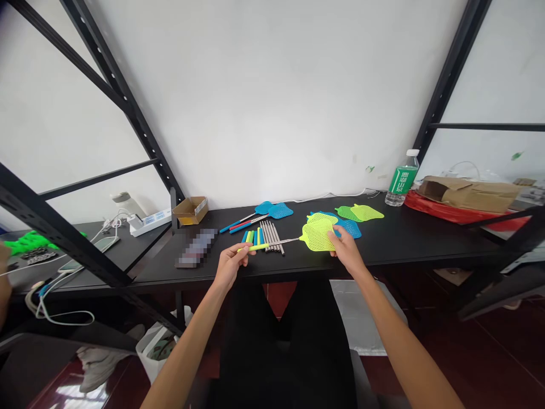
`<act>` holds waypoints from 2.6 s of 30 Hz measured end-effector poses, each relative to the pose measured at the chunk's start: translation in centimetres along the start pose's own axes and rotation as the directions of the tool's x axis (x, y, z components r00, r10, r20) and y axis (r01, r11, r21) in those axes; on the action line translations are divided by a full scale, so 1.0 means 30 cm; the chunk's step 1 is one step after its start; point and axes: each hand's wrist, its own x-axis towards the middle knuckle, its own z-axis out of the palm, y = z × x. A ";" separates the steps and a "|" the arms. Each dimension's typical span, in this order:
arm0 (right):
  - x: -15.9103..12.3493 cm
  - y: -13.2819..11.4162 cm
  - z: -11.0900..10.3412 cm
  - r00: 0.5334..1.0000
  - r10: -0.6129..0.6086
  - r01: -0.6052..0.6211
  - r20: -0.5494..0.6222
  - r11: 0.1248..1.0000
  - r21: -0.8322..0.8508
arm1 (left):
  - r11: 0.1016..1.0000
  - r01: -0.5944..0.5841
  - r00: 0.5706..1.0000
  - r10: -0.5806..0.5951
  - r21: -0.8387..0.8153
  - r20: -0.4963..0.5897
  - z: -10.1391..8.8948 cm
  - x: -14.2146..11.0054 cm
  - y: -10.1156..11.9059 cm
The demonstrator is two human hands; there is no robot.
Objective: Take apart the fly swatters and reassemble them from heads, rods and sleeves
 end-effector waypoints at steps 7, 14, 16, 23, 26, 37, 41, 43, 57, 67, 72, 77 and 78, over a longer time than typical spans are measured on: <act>-0.003 0.016 0.005 0.999 -0.029 0.024 -0.031 0.988 -0.155 | 1.000 -0.007 1.000 0.007 0.007 0.007 0.000 -0.002 0.004; -0.011 0.006 0.009 0.999 -0.022 0.016 -0.042 0.989 -0.146 | 1.000 -0.004 1.000 0.004 -0.002 0.017 -0.001 -0.002 0.005; -0.015 -0.002 0.011 0.999 -0.017 0.009 -0.049 0.990 -0.144 | 1.000 -0.004 1.000 0.004 -0.001 0.018 0.000 -0.003 0.007; -0.028 -0.030 0.012 0.998 -0.026 0.022 -0.053 0.997 -0.074 | 1.000 0.009 1.000 -0.010 0.002 0.030 0.003 -0.006 0.016; -0.021 -0.022 0.010 0.999 -0.019 0.019 -0.032 1.000 -0.020 | 1.000 0.010 1.000 -0.010 0.000 0.029 0.003 -0.006 0.018; -0.022 -0.044 -0.019 0.997 -0.006 -0.006 0.081 0.988 0.151 | 1.000 0.011 1.000 -0.010 -0.028 0.017 0.003 -0.004 0.014; -0.025 -0.045 -0.039 0.985 -0.031 -0.004 0.170 0.979 0.202 | 0.999 0.020 1.000 -0.019 -0.036 0.015 0.004 -0.005 0.020; -0.025 -0.042 -0.050 0.976 -0.038 -0.012 0.217 0.975 0.223 | 0.999 0.023 1.000 -0.022 -0.045 0.015 0.004 -0.005 0.022; -0.035 -0.051 -0.053 0.957 -0.085 0.035 0.276 0.983 0.181 | 0.999 0.022 1.000 -0.021 -0.045 0.018 0.004 -0.004 0.018; -0.038 -0.051 -0.049 0.957 -0.095 0.053 0.275 0.986 0.156 | 0.998 0.005 1.000 -0.004 -0.057 0.019 0.002 -0.003 0.010; -0.031 -0.041 -0.051 0.950 -0.136 0.104 0.282 0.986 0.127 | 0.998 -0.001 1.000 0.001 -0.060 0.006 0.001 0.000 0.005; -0.025 -0.033 -0.053 0.951 -0.152 0.139 0.270 0.988 0.066 | 0.999 0.003 1.000 -0.003 -0.055 0.003 0.001 0.001 0.003; -0.023 -0.030 -0.054 0.951 -0.153 0.147 0.268 0.988 0.045 | 0.999 0.003 1.000 -0.003 -0.052 0.002 0.001 0.001 0.003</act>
